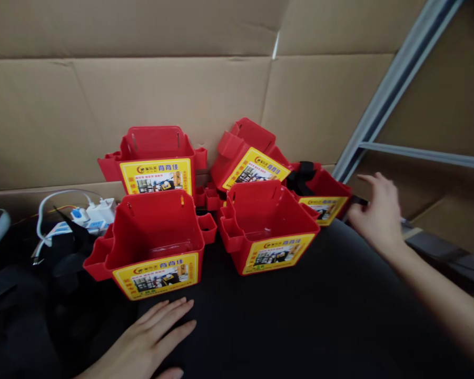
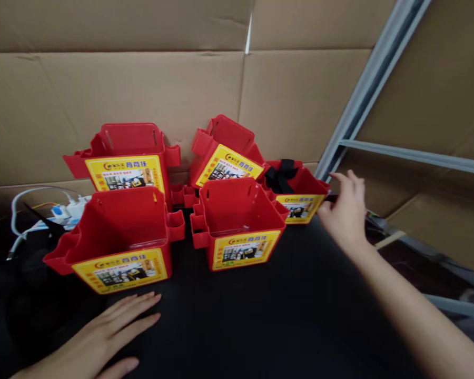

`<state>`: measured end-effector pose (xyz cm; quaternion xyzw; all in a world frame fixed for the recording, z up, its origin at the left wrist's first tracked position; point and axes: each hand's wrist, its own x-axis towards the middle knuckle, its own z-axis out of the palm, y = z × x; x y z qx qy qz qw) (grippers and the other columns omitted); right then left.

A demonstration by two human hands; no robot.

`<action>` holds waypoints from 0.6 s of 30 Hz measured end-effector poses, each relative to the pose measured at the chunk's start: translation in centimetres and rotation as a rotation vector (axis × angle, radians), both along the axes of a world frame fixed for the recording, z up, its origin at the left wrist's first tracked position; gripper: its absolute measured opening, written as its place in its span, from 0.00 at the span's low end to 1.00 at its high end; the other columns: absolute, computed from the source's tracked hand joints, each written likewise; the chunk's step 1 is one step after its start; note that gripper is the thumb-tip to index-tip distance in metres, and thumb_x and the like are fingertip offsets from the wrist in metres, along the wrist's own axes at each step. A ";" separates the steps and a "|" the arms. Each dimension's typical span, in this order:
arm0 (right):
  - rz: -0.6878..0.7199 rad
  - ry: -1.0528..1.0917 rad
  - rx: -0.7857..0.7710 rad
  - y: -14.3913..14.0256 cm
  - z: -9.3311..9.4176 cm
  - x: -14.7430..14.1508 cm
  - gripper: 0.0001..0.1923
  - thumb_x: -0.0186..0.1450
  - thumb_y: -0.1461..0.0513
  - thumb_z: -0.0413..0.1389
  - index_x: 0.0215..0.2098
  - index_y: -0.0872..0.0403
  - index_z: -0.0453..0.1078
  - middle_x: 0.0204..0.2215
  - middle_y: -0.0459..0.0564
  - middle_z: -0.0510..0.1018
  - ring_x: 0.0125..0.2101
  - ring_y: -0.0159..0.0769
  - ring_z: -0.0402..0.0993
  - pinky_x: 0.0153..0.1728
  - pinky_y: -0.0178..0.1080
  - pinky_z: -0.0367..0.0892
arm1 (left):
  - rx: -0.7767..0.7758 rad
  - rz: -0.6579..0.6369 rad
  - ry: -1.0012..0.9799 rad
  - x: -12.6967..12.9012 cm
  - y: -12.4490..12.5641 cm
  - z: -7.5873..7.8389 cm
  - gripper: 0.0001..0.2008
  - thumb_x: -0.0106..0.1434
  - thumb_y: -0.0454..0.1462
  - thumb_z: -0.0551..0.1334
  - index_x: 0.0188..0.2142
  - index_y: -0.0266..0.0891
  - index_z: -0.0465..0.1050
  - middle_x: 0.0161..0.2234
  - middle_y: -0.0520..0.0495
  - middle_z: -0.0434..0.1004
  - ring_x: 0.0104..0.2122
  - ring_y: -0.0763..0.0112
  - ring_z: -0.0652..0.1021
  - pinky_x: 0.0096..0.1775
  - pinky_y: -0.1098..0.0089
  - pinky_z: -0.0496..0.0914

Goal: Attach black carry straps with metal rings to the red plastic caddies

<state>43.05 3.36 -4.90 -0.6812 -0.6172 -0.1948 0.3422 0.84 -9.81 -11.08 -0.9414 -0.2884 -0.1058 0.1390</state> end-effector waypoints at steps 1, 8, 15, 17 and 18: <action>0.041 -0.010 0.108 -1.4 -0.2 -2.0 0.25 0.62 0.69 0.43 0.59 0.63 0.51 0.62 0.67 0.48 0.64 0.45 0.35 0.61 0.47 0.43 | -0.012 0.005 0.015 0.0 0.0 0.1 0.22 0.61 0.40 0.59 0.54 0.38 0.66 0.54 0.42 0.68 0.50 0.63 0.73 0.43 0.69 0.73; 1.197 -0.313 -0.280 -9.9 -6.5 -16.2 0.32 0.60 0.71 0.46 0.63 0.58 0.48 0.63 0.55 0.52 0.63 0.36 0.44 0.59 0.40 0.56 | -0.317 0.031 0.034 -0.5 0.9 -2.0 0.34 0.64 0.46 0.53 0.64 0.35 0.42 0.62 0.37 0.47 0.61 0.56 0.55 0.54 0.56 0.61; 1.265 -0.281 -0.848 -8.8 -7.2 -18.3 0.30 0.67 0.59 0.44 0.65 0.57 0.43 0.64 0.53 0.40 0.64 0.37 0.36 0.63 0.45 0.42 | -0.595 0.073 0.108 0.2 1.5 -0.7 0.33 0.65 0.48 0.50 0.63 0.33 0.43 0.63 0.36 0.39 0.62 0.55 0.47 0.58 0.53 0.53; 1.264 -0.262 -0.889 -8.6 -6.8 -17.9 0.29 0.68 0.58 0.44 0.65 0.55 0.43 0.64 0.52 0.41 0.64 0.36 0.37 0.63 0.45 0.42 | -0.643 0.093 0.163 0.6 1.6 0.5 0.32 0.65 0.48 0.49 0.62 0.31 0.46 0.62 0.34 0.39 0.61 0.53 0.48 0.57 0.52 0.54; 1.255 -0.257 -0.899 -8.5 -6.7 -17.8 0.29 0.68 0.57 0.43 0.65 0.56 0.42 0.64 0.52 0.41 0.64 0.36 0.38 0.63 0.45 0.42 | -0.654 0.101 0.176 0.8 1.7 0.9 0.32 0.65 0.47 0.49 0.62 0.30 0.46 0.62 0.33 0.40 0.61 0.52 0.48 0.56 0.52 0.54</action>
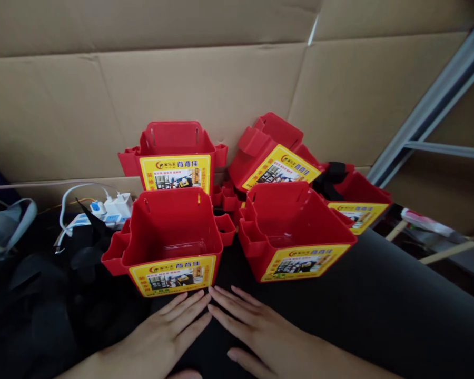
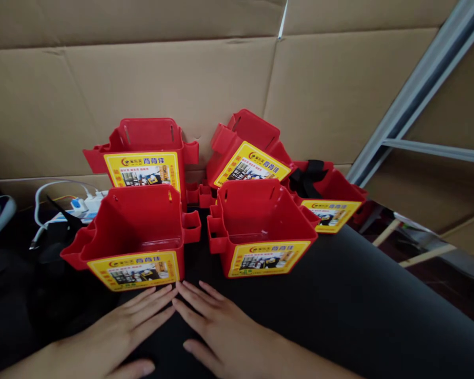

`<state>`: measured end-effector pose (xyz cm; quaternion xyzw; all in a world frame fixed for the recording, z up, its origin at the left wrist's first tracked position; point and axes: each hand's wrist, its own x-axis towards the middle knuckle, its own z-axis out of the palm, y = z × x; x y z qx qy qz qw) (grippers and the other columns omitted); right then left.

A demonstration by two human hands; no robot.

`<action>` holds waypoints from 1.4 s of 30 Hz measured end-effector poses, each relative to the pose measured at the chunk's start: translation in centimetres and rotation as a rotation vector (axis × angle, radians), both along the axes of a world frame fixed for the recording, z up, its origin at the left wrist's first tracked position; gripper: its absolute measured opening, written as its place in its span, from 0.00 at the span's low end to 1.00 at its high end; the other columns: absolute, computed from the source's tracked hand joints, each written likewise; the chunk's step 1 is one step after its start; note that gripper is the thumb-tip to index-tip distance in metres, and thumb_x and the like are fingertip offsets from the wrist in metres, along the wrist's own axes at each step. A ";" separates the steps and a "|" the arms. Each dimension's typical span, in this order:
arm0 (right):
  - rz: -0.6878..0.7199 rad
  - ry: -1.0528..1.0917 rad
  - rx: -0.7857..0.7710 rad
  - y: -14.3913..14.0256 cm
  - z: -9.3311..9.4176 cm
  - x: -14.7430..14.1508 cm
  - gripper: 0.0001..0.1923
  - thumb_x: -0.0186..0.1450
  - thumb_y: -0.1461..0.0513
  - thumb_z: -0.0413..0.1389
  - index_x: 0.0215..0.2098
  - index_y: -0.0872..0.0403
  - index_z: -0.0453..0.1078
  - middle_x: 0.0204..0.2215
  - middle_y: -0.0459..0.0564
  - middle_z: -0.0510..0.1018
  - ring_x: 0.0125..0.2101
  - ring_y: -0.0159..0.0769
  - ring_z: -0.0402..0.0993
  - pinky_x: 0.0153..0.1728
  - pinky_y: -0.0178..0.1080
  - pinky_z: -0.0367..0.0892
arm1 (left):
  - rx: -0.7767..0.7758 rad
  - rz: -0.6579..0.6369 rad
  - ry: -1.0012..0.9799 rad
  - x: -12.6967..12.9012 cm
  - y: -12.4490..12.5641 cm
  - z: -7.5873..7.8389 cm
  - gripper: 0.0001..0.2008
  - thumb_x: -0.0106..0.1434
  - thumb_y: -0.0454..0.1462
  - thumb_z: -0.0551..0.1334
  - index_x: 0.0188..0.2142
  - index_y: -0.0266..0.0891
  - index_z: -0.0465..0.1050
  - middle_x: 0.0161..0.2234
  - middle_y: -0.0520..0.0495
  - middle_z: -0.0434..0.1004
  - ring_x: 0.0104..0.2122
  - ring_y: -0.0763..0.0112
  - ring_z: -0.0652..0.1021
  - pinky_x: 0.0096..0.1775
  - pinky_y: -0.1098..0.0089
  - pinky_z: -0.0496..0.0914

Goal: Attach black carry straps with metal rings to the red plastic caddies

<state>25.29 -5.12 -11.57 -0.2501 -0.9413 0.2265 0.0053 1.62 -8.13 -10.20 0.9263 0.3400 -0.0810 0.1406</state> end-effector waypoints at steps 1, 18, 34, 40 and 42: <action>-0.006 -0.005 -0.004 0.0 0.1 0.1 0.30 0.68 0.57 0.43 0.65 0.56 0.41 0.64 0.52 0.42 0.64 0.36 0.38 0.63 0.45 0.42 | -0.005 0.002 0.003 0.1 0.1 0.2 0.32 0.65 0.47 0.49 0.62 0.30 0.47 0.62 0.33 0.40 0.61 0.52 0.49 0.56 0.52 0.55; -0.026 -0.009 -0.008 0.1 0.4 0.3 0.27 0.68 0.56 0.44 0.64 0.53 0.48 0.64 0.51 0.44 0.64 0.37 0.38 0.63 0.45 0.43 | 0.055 0.022 -0.133 -1.0 -0.2 -1.6 0.33 0.63 0.46 0.55 0.63 0.41 0.44 0.63 0.39 0.43 0.61 0.53 0.52 0.55 0.52 0.57; -0.003 -0.026 0.026 0.4 0.8 0.5 0.26 0.67 0.57 0.46 0.62 0.54 0.54 0.63 0.52 0.48 0.63 0.39 0.41 0.62 0.45 0.46 | 0.047 0.020 -0.180 -1.1 -0.3 -2.0 0.33 0.63 0.42 0.56 0.63 0.44 0.44 0.64 0.42 0.42 0.62 0.54 0.51 0.56 0.51 0.56; 0.056 0.056 0.276 0.5 0.2 0.8 0.17 0.68 0.62 0.44 0.50 0.55 0.68 0.52 0.52 0.70 0.55 0.36 0.62 0.55 0.41 0.60 | 0.062 0.008 -0.216 -1.3 -0.3 -2.0 0.33 0.63 0.43 0.56 0.64 0.46 0.44 0.64 0.44 0.42 0.62 0.55 0.51 0.57 0.52 0.56; 0.100 0.138 0.394 0.5 -0.1 0.9 0.14 0.67 0.64 0.44 0.43 0.56 0.71 0.38 0.51 0.77 0.43 0.32 0.70 0.46 0.37 0.66 | 0.055 0.011 -0.185 -1.1 -0.2 -1.9 0.32 0.63 0.44 0.56 0.63 0.45 0.45 0.64 0.43 0.42 0.62 0.55 0.51 0.57 0.52 0.56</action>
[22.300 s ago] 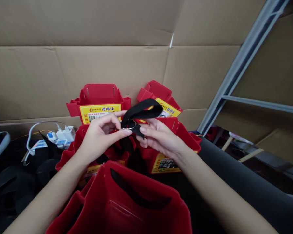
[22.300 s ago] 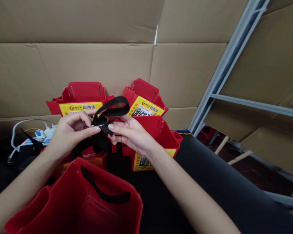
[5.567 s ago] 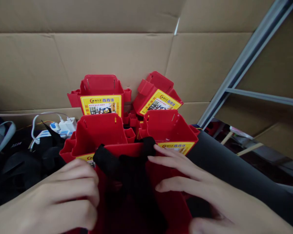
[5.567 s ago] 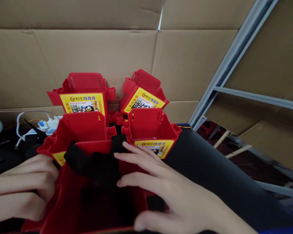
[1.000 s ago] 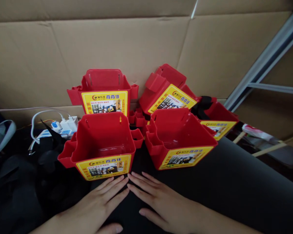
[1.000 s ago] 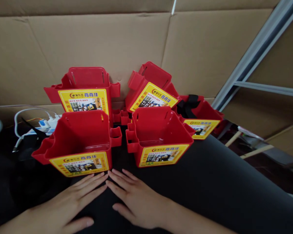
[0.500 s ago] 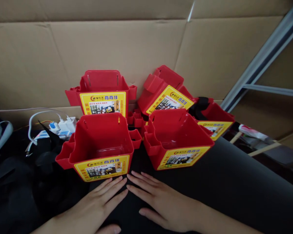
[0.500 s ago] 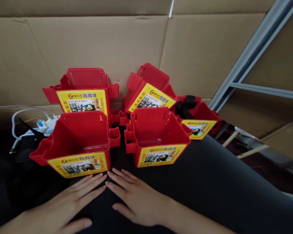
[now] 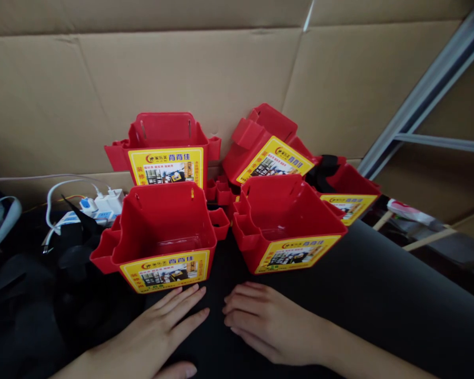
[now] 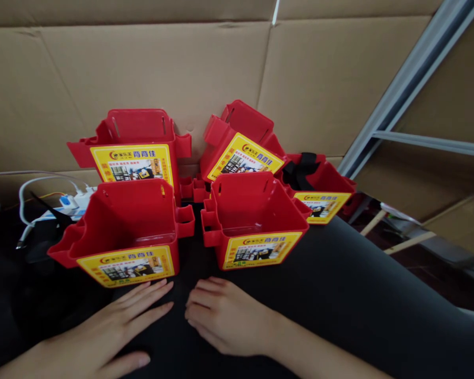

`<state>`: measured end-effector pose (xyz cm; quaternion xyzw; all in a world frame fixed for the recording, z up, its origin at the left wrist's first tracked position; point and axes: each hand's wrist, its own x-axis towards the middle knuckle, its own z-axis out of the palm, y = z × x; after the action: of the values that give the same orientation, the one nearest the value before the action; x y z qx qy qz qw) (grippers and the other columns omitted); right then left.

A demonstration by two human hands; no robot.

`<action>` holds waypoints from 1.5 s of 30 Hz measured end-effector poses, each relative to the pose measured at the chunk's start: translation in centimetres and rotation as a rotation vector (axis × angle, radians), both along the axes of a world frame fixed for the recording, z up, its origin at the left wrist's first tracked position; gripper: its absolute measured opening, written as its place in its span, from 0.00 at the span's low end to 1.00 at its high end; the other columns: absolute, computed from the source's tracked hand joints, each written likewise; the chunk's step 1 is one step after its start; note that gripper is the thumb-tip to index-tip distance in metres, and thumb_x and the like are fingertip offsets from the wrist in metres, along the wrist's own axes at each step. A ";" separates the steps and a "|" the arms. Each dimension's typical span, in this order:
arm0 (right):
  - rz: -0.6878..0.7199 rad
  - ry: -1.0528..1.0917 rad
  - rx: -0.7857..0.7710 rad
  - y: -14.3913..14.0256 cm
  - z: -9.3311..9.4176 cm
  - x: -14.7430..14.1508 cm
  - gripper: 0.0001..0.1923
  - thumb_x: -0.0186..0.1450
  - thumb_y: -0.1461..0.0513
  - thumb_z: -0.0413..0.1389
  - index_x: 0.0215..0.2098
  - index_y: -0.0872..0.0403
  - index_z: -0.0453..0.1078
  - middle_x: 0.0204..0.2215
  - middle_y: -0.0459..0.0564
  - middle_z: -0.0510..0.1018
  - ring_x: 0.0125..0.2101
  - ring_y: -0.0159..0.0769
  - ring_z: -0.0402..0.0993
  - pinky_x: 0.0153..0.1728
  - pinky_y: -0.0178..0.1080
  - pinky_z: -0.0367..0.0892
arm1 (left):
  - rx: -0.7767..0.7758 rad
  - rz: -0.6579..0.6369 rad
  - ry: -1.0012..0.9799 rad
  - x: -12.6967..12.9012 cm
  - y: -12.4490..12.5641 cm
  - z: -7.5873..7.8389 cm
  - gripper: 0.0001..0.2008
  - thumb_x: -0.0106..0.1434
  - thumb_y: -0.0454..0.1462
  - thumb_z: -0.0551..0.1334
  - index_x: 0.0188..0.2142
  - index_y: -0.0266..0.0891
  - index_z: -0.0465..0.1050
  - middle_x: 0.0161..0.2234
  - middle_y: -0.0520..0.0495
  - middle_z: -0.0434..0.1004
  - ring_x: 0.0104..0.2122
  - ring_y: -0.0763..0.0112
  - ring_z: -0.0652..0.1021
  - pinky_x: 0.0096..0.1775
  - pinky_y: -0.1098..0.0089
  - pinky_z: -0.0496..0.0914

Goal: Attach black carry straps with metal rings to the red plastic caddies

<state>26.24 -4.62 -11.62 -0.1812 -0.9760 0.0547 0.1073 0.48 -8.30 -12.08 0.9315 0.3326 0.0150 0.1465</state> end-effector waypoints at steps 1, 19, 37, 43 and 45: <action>0.027 0.057 0.060 0.0 0.0 0.1 0.14 0.66 0.66 0.44 0.41 0.56 0.71 0.34 0.50 0.77 0.38 0.31 0.71 0.42 0.37 0.67 | -0.004 0.003 0.014 0.1 0.0 0.1 0.32 0.63 0.44 0.56 0.63 0.44 0.45 0.64 0.42 0.42 0.62 0.55 0.52 0.57 0.52 0.56; -0.421 0.454 0.653 3.1 3.4 4.9 0.05 0.60 0.64 0.56 0.34 0.58 0.70 0.27 0.50 0.77 0.25 0.32 0.72 0.28 0.36 0.66 | -0.035 0.023 -0.014 0.0 -0.2 0.1 0.33 0.62 0.44 0.57 0.63 0.46 0.46 0.64 0.42 0.42 0.62 0.53 0.51 0.57 0.51 0.55; -0.359 0.586 0.660 -2.6 3.2 2.0 0.02 0.59 0.63 0.59 0.32 0.51 0.72 0.20 0.40 0.77 0.19 0.24 0.71 0.25 0.31 0.63 | -0.017 0.080 -0.150 -0.9 -0.6 -1.5 0.41 0.63 0.41 0.57 0.64 0.47 0.27 0.65 0.43 0.41 0.62 0.58 0.52 0.59 0.53 0.55; -0.273 0.552 0.650 -2.3 2.0 2.2 0.09 0.60 0.64 0.56 0.40 0.50 0.73 0.28 0.42 0.79 0.26 0.26 0.74 0.34 0.32 0.66 | 0.003 0.089 -0.194 -1.0 -0.5 -2.0 0.44 0.62 0.38 0.58 0.64 0.46 0.23 0.65 0.41 0.38 0.62 0.56 0.51 0.59 0.53 0.56; -0.243 0.525 0.629 -2.2 1.8 2.3 0.12 0.61 0.66 0.54 0.42 0.50 0.72 0.30 0.42 0.79 0.28 0.26 0.75 0.34 0.32 0.67 | 0.021 0.086 -0.179 -1.1 -0.5 -2.1 0.43 0.63 0.38 0.57 0.63 0.46 0.21 0.65 0.41 0.37 0.62 0.57 0.51 0.58 0.54 0.57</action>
<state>28.50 -6.86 -9.85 -0.2333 -0.8564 -0.2143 0.4077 -0.59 -8.76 -14.15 0.9128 0.3576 0.1080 0.1651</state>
